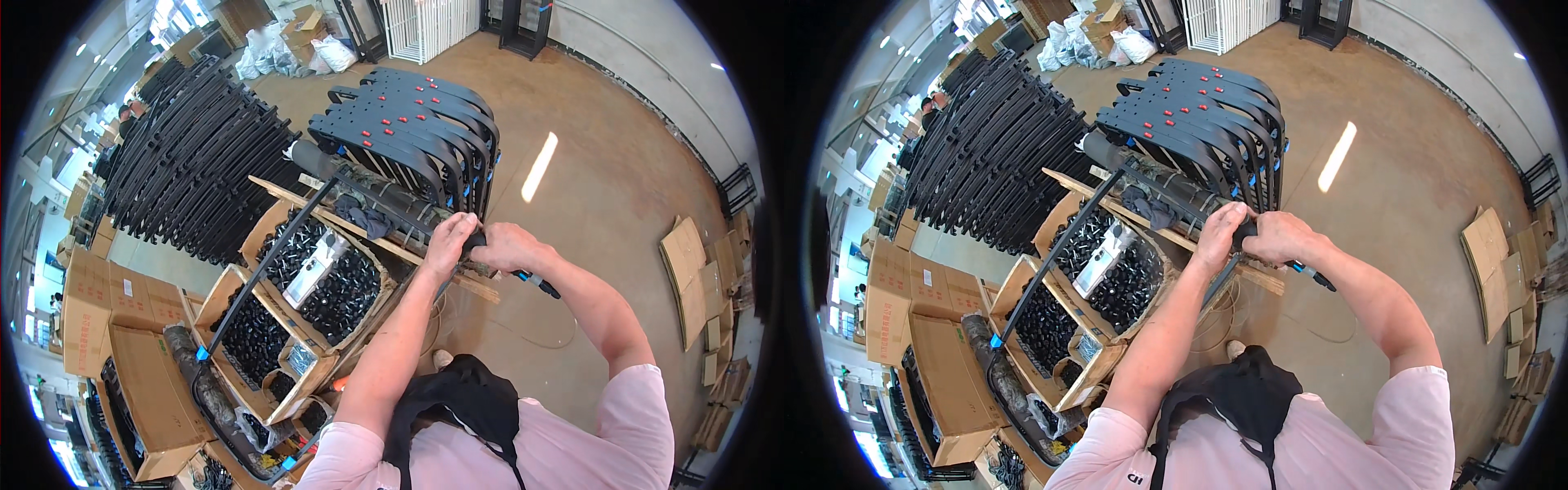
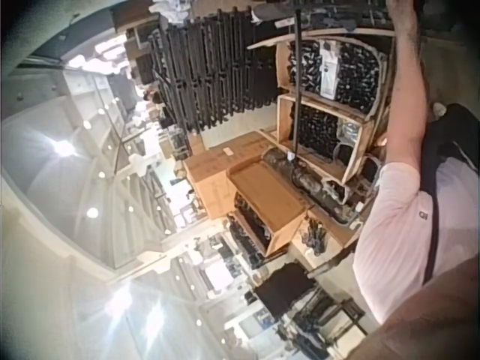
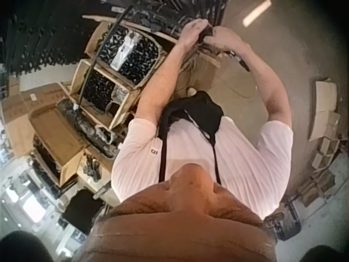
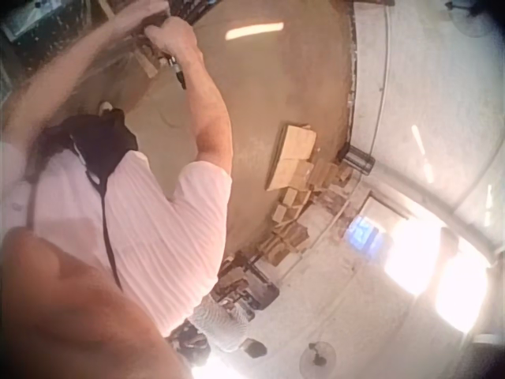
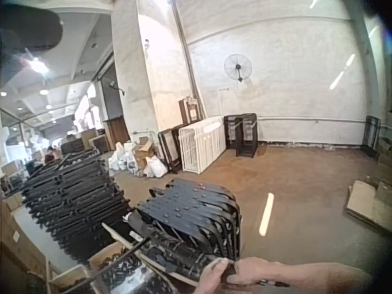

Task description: The person uses a pneumatic screwdriver to fasten screws into a black plastic electronic housing. They repeatedly pick up screws from a container, align them with the housing, and drive them in. The person also handles a black metal frame, attaching it to the housing and securing it with screws.

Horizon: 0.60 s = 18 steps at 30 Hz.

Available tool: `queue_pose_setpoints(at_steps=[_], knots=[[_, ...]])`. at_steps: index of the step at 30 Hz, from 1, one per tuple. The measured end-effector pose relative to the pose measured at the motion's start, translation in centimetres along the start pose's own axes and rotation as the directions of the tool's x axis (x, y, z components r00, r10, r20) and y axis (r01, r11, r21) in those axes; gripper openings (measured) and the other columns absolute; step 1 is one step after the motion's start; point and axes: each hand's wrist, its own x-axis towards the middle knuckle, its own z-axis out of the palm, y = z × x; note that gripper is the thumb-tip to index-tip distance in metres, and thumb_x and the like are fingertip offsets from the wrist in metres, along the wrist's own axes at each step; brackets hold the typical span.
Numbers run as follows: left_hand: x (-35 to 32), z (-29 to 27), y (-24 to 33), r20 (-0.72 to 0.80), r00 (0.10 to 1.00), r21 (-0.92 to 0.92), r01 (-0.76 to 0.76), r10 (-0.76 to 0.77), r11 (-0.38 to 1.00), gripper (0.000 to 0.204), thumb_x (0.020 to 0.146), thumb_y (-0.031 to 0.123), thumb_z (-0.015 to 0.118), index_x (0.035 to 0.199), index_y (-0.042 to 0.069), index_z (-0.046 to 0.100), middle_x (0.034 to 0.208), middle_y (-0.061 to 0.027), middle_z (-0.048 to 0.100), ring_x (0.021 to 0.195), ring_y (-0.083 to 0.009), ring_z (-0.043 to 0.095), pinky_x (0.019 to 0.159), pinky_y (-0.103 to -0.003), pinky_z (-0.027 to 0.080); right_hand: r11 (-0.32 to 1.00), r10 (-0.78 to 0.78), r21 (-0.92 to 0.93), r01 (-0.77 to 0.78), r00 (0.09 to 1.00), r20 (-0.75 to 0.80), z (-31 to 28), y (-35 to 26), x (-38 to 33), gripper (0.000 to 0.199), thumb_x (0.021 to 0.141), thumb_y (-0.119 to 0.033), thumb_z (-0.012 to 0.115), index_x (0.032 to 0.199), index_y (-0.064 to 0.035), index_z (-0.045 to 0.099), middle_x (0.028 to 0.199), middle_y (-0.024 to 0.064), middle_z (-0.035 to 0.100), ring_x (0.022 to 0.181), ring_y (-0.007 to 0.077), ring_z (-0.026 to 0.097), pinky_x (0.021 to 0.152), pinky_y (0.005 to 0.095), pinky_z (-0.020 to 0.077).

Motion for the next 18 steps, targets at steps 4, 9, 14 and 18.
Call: queue_pose_setpoints(at_steps=[4,9,14,18], knots=[[-0.4,-0.1,-1.0,-0.034,0.998,-0.006,-0.046,0.045,0.999,0.031,0.111,0.033,0.061,0.107,0.004,0.071,0.100,0.0002,0.067,0.096,-0.0097,0.059,0.090,-0.029,0.048,0.998,-0.002,-0.070,0.002,1.000,-0.001,0.5,-0.1,0.1,0.043,0.086,-0.039,0.061,0.074,0.0004,0.073,0.069,0.0157,0.073,0.071,0.0302,0.076,0.074,0.0443,0.0597],[-1.0,-0.2,-1.8,-0.053,0.993,0.033,-0.101,0.103,0.994,0.032,0.111,0.033,0.061,0.108,0.003,0.070,0.102,-0.0008,0.068,0.097,-0.0101,0.059,0.090,-0.030,0.049,0.997,0.014,-0.077,-0.013,1.000,0.012,0.8,-0.2,0.3,0.046,0.086,-0.040,0.062,0.080,0.0034,0.075,0.074,0.0188,0.075,0.076,0.0325,0.077,0.077,0.0461,0.0605],[-2.1,0.4,-0.8,-0.050,0.993,0.061,-0.108,0.111,0.992,0.032,0.108,0.034,0.066,0.113,0.003,0.069,0.103,-0.0011,0.067,0.098,-0.0105,0.059,0.090,-0.030,0.050,0.995,0.003,-0.098,-0.001,1.000,0.018,1.1,0.0,0.5,0.048,0.086,-0.039,0.061,0.087,0.0068,0.076,0.081,0.0223,0.076,0.084,0.0352,0.078,0.080,0.0474,0.0605],[-2.3,0.4,-0.6,-0.038,0.997,0.105,-0.057,0.061,0.993,0.034,0.104,0.036,0.071,0.117,0.004,0.068,0.103,-0.0013,0.067,0.097,-0.0104,0.059,0.088,-0.030,0.051,0.998,-0.031,-0.062,0.031,0.999,-0.005,1.9,0.7,1.4,0.046,0.085,-0.038,0.063,0.092,0.0044,0.077,0.084,0.0218,0.077,0.087,0.0360,0.077,0.080,0.0479,0.0603]])
